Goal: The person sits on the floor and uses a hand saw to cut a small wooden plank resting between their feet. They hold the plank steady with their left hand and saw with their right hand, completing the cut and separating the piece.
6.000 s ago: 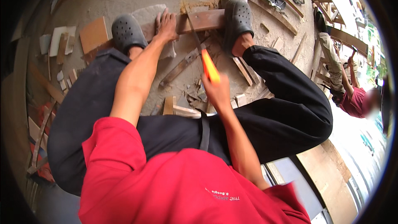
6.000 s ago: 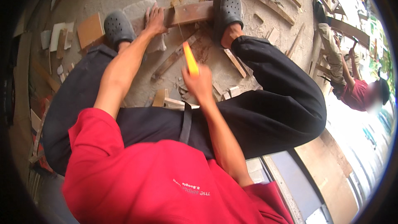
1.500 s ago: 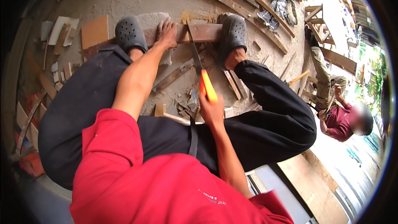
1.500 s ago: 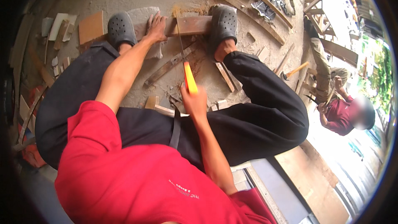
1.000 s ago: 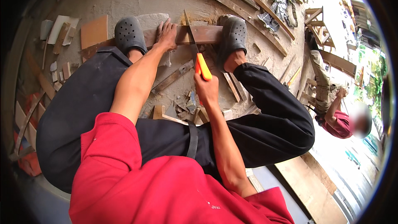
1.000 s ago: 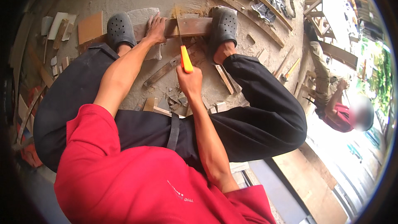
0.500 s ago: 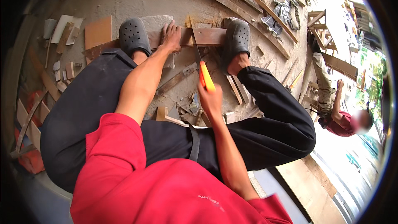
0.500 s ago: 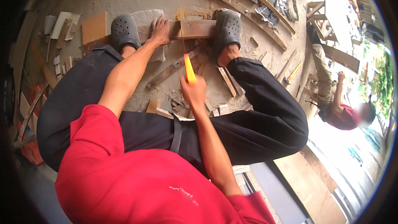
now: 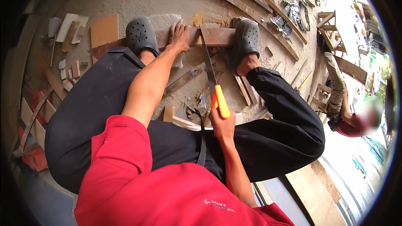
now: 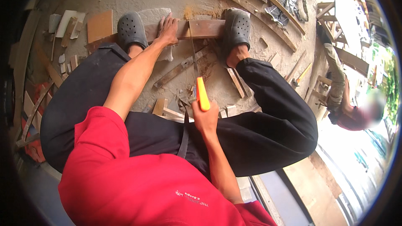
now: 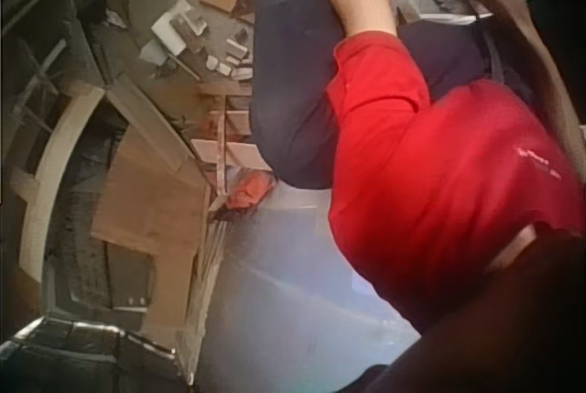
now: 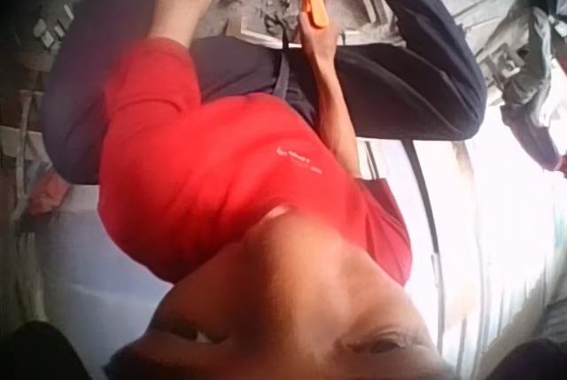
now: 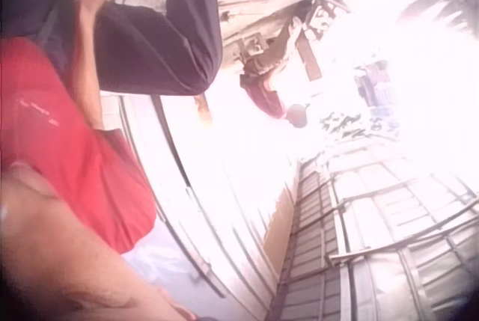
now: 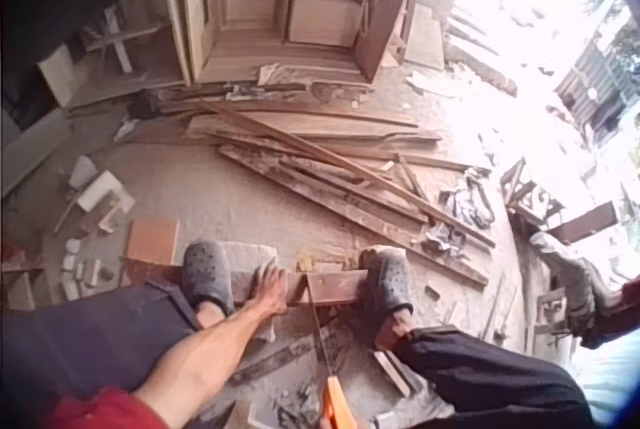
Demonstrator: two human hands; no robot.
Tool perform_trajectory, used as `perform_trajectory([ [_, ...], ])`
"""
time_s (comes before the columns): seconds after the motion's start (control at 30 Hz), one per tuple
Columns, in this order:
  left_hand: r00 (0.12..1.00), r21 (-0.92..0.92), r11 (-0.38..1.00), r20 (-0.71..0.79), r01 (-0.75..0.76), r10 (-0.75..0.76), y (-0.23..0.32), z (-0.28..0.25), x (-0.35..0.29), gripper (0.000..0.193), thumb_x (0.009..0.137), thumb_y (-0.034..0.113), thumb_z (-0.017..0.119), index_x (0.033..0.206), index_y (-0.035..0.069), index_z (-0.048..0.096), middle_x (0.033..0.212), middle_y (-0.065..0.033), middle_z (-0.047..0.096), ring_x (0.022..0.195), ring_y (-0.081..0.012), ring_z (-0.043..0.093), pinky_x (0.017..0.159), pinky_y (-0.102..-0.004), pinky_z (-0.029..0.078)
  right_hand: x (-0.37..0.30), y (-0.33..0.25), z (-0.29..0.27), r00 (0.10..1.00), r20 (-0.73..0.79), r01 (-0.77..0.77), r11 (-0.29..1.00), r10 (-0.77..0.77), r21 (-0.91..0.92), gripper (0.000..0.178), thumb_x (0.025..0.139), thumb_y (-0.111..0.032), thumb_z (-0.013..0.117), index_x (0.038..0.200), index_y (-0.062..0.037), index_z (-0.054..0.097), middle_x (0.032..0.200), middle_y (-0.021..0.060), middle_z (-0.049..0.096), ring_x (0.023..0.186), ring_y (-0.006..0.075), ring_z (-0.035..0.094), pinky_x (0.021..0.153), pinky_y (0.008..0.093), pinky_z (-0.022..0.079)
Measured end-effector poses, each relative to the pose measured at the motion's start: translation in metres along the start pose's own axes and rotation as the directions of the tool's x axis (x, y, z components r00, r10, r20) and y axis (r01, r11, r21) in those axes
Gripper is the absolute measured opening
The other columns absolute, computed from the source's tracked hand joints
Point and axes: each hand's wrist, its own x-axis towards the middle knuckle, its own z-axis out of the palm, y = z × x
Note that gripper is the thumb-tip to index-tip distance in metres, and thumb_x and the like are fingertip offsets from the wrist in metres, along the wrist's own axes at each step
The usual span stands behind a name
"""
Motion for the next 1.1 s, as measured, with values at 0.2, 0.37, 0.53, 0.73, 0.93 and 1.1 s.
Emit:
perform_trajectory([
  [0.2,0.999,0.003,0.999,-0.026,-0.036,0.036,0.003,-0.004,0.016,0.091,0.053,0.016,0.082,0.133,-0.001,0.04,0.138,-0.0222,0.043,0.145,-0.0358,0.019,0.119,-0.0522,0.008,0.077,0.023,0.03,0.988,0.057,-0.141,0.986,0.147,-0.094,0.032,0.082,-0.02,0.065,0.066,0.0064,0.056,0.05,0.0138,0.048,0.045,0.015,0.047,0.046,0.0358,0.038],
  [0.37,1.0,0.043,0.999,-0.019,-0.022,0.023,0.023,-0.006,0.018,0.099,0.052,0.025,0.087,0.135,0.001,0.038,0.141,-0.022,0.04,0.145,-0.0358,0.019,0.118,-0.0523,0.009,0.059,-0.001,-0.002,0.994,0.057,-0.08,0.983,0.091,-0.166,0.025,0.08,-0.017,0.064,0.07,0.0054,0.06,0.057,0.0227,0.054,0.051,0.0278,0.06,0.054,0.0399,0.046],
  [0.53,1.0,0.028,0.999,-0.013,-0.027,0.027,0.028,0.008,0.017,0.105,0.05,0.027,0.089,0.137,0.003,0.036,0.145,-0.0218,0.037,0.145,-0.036,0.017,0.118,-0.0528,0.01,0.042,0.007,-0.03,0.985,0.17,0.002,0.971,0.04,-0.238,0.021,0.079,-0.016,0.065,0.076,0.0051,0.065,0.064,0.0232,0.06,0.06,0.0264,0.067,0.058,0.0409,0.048],
  [0.73,0.999,0.034,0.999,0.024,-0.039,0.039,0.069,0.009,0.028,0.103,0.053,0.029,0.088,0.137,0.003,0.035,0.145,-0.0217,0.037,0.146,-0.0347,0.016,0.118,-0.0515,0.009,0.103,0.026,-0.029,0.978,0.101,-0.154,0.963,0.18,-0.221,0.021,0.078,-0.019,0.066,0.074,0.0024,0.065,0.07,0.024,0.062,0.065,0.0331,0.067,0.061,0.0394,0.048],
  [0.93,1.0,0.089,0.996,0.01,-0.03,0.029,0.079,0.018,0.033,0.103,0.052,0.031,0.089,0.136,0.002,0.037,0.142,-0.0226,0.039,0.145,-0.0364,0.017,0.118,-0.0526,0.008,0.074,0.051,-0.05,0.997,0.08,0.002,0.975,0.017,-0.224,0.023,0.079,-0.021,0.067,0.071,0.0003,0.064,0.069,0.022,0.062,0.064,0.0401,0.062,0.06,0.0426,0.048],
  [1.1,1.0,0.108,0.994,0.009,-0.004,0.003,0.078,0.035,0.028,0.104,0.052,0.031,0.088,0.137,0.001,0.035,0.142,-0.023,0.039,0.146,-0.036,0.016,0.119,-0.052,0.008,0.046,0.049,-0.088,0.989,0.143,0.04,0.991,-0.021,-0.13,0.025,0.078,-0.021,0.068,0.067,0.0012,0.061,0.062,0.0203,0.059,0.059,0.0374,0.061,0.055,0.0418,0.046],
])
